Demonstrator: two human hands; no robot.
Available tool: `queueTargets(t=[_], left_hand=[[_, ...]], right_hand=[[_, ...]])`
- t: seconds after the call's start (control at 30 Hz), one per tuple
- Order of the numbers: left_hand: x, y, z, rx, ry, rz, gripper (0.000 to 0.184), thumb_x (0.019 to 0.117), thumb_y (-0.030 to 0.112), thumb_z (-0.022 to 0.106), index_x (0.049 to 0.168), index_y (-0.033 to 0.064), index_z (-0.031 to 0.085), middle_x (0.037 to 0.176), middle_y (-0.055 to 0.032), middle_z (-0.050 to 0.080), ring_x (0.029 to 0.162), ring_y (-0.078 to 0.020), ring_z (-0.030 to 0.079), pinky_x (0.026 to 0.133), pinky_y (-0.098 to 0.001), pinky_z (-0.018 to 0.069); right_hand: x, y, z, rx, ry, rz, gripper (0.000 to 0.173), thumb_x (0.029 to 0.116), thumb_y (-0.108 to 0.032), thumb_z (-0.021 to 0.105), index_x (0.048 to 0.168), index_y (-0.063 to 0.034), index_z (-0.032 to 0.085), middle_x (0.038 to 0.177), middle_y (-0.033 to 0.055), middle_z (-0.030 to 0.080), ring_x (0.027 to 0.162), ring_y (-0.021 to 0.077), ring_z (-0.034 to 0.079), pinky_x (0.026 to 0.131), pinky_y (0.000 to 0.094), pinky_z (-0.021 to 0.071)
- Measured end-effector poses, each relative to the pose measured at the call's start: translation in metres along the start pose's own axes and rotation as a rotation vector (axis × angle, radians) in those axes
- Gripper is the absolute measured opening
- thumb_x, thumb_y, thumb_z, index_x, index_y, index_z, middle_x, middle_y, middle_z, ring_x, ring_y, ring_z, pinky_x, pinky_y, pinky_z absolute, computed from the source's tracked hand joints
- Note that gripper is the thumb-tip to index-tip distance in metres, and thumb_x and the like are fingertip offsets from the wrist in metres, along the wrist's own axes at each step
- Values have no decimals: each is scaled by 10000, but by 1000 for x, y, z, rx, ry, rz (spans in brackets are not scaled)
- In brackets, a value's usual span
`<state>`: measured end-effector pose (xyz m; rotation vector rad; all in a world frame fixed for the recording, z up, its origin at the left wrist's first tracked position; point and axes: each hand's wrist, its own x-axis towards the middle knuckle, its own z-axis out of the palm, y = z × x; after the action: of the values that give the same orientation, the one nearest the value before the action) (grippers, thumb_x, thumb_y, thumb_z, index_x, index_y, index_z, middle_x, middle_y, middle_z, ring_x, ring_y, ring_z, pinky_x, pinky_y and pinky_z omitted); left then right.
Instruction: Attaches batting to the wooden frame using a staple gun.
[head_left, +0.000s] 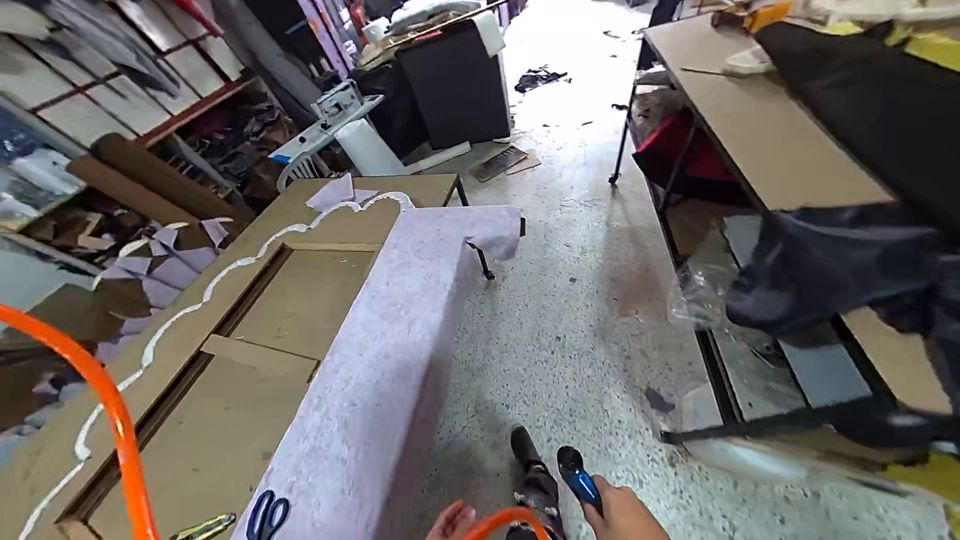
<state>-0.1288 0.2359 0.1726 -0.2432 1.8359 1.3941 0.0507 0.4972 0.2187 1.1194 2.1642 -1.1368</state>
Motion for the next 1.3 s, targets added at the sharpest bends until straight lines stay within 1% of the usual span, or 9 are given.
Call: queueTargets(t=[0.23,0.4,0.47,0.53,0.63,0.77,0.9,1.17,1.3], left_hand=[[203,17,49,-1274,95,324,501,1093,199,459,1563,103,312,1600,-98,413,1432,-275,463,1113,-531,464],[241,81,96,-1554,270,413,401,1093,213,438,1454,51,372,1367,-168,574,1229,-274,600,1039,-483,525],[241,98,102,-1332,466,212,342,1100,199,449,1382,8,473,1213,-173,653,1066,-248,671,894,-440,584],[233,110,104,-835,640,0,415,1073,290,544,1327,-36,585,1201,-201,688,1110,-263,681,963,-450,575],[227,110,113,-276,760,-170,514,1037,468,554,1292,34,657,1212,-208,700,1185,-343,655,1045,-574,494],[257,76,136,-294,845,-183,491,1048,456,539,1287,43,654,1206,-199,698,1162,-336,656,1013,-582,506],[297,74,88,-385,828,26,370,1071,241,552,1336,-14,588,1235,-222,660,1060,-306,698,894,-510,605],[297,43,40,-45,773,184,302,1034,85,502,1298,-46,569,1132,-78,641,1019,-35,588,939,-221,492],[300,60,24,534,698,-100,409,1042,108,565,1394,-98,533,1393,-273,582,1346,-324,538,1162,-459,378]], right_hand=[[94,-110,-92,-382,-13,-64,394,927,-323,622,1139,-2,706,1152,239,699,1071,416,680,892,633,531],[146,-167,-152,-420,-118,-243,723,942,-198,671,1567,-83,327,1030,204,715,845,360,728,780,578,601],[174,-180,-170,-178,-228,-210,933,957,-137,654,1641,-212,25,947,183,696,611,319,706,582,526,639],[201,-193,-186,81,-354,-178,1080,960,-68,642,1611,-423,-142,973,214,672,552,364,680,506,567,624],[259,-196,-196,289,-596,-128,928,980,-120,561,1617,-486,-6,1059,206,693,554,321,662,458,489,591],[338,-163,-143,647,-1079,-8,650,1015,-277,449,1587,-405,169,961,104,660,455,108,515,384,247,451],[368,-137,-47,971,-1173,27,435,1068,-314,469,1494,-281,388,687,15,607,449,53,544,417,193,489],[389,-137,113,1367,-1457,-17,636,1084,-279,435,1594,-491,119,1073,99,654,457,83,499,381,213,440],[392,-142,122,1418,-1536,-32,653,1077,-300,486,1595,-480,131,990,107,632,442,83,492,362,207,436]])
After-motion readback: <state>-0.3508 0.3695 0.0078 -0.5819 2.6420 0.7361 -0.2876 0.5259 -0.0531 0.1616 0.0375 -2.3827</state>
